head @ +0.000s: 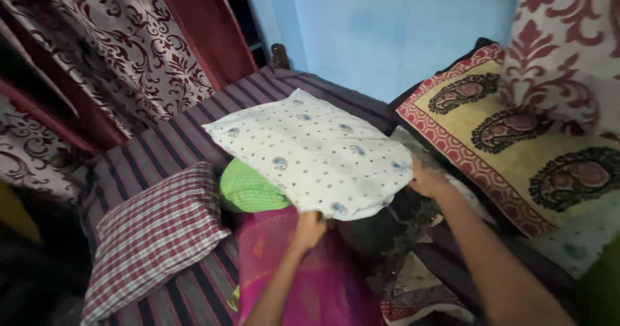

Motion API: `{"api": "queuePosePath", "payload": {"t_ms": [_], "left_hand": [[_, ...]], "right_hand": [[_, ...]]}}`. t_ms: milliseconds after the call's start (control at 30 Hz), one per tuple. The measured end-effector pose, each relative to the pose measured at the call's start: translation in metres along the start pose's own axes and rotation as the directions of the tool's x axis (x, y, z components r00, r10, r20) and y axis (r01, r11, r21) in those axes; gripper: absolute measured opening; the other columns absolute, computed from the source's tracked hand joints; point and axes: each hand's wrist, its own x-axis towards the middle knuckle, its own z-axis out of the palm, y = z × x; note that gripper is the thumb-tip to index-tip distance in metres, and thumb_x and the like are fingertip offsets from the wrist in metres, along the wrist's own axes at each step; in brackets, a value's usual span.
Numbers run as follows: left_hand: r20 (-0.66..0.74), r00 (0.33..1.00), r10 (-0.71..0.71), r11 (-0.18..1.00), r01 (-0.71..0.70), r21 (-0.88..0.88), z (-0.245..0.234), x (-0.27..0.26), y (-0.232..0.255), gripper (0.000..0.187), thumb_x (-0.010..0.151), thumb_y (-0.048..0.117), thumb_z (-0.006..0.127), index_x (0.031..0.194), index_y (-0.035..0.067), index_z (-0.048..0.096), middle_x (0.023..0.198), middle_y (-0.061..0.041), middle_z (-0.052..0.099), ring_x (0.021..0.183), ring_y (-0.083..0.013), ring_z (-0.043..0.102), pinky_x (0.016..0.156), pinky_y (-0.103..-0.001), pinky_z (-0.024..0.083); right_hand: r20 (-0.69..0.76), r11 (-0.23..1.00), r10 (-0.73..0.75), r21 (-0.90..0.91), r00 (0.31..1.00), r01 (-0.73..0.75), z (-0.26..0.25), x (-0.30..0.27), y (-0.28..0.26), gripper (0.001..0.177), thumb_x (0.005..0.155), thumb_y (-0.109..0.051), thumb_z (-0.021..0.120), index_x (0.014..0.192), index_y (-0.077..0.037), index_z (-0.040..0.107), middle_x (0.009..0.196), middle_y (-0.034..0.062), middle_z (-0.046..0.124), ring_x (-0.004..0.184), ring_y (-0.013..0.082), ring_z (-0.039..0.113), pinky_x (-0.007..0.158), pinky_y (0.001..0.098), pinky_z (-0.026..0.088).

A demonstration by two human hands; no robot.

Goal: The person places a white patterned pillowcase over a pillow on a bed, tucks the edges, and smooths the surface. The person then places a second patterned pillowcase over another pillow and adjusts it.

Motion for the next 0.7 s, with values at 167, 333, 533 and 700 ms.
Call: {"api": "queuePosePath", "payload": {"t_ms": [167, 333, 533, 700], "left_hand": [[-0.346, 0.936, -0.069, 0.996, 0.042, -0.084, -0.013, 0.033, 0.012, 0.033, 0.09, 0.018, 0.054, 0.114, -0.003, 0.064, 0.113, -0.031, 0.065, 0.11, -0.0507, 0.056, 0.095, -0.054, 0.044], [-0.521, 0.845, -0.12, 0.992, 0.083, -0.094, -0.038, 0.064, 0.065, 0.031, 0.091, 0.017, 0.054, 0.106, -0.007, 0.066, 0.103, -0.035, 0.065, 0.099, -0.055, 0.056, 0.087, -0.06, 0.042], [-0.676, 0.717, -0.169, 0.981, 0.189, -0.045, -0.119, 0.091, 0.075, 0.026, 0.091, 0.015, 0.057, 0.091, -0.01, 0.065, 0.085, -0.033, 0.066, 0.083, -0.0513, 0.065, 0.076, -0.057, 0.048], [-0.636, 0.764, -0.109, 0.916, 0.325, 0.234, -0.217, 0.044, 0.056, 0.029, 0.095, 0.028, 0.062, 0.099, 0.002, 0.075, 0.086, -0.031, 0.069, 0.081, -0.0504, 0.067, 0.074, -0.057, 0.053]], "right_hand": [[-0.281, 0.991, 0.029, 0.136, 0.959, 0.01, 0.004, 0.006, 0.0, 0.035, 0.095, -0.025, 0.054, 0.124, -0.007, 0.06, 0.12, 0.0317, 0.066, 0.113, 0.0511, 0.063, 0.098, 0.0589, 0.049], [-0.355, 0.974, 0.104, 0.226, 0.929, -0.022, -0.021, -0.009, -0.015, 0.03, 0.097, -0.027, 0.054, 0.115, -0.006, 0.066, 0.104, 0.0343, 0.067, 0.101, 0.055, 0.062, 0.089, 0.0618, 0.05], [-0.415, 0.939, -0.039, 0.296, 0.909, 0.175, -0.056, -0.011, -0.066, 0.043, 0.097, -0.04, 0.059, 0.09, 0.0, 0.073, 0.083, 0.0283, 0.069, 0.084, 0.0454, 0.07, 0.075, 0.0555, 0.053], [-0.06, 0.817, -0.207, 0.539, 0.977, 0.206, -0.085, -0.014, -0.129, 0.057, 0.092, -0.049, 0.069, 0.084, 0.007, 0.072, 0.064, 0.0176, 0.066, 0.055, 0.0248, 0.069, 0.055, 0.0414, 0.056]]}}
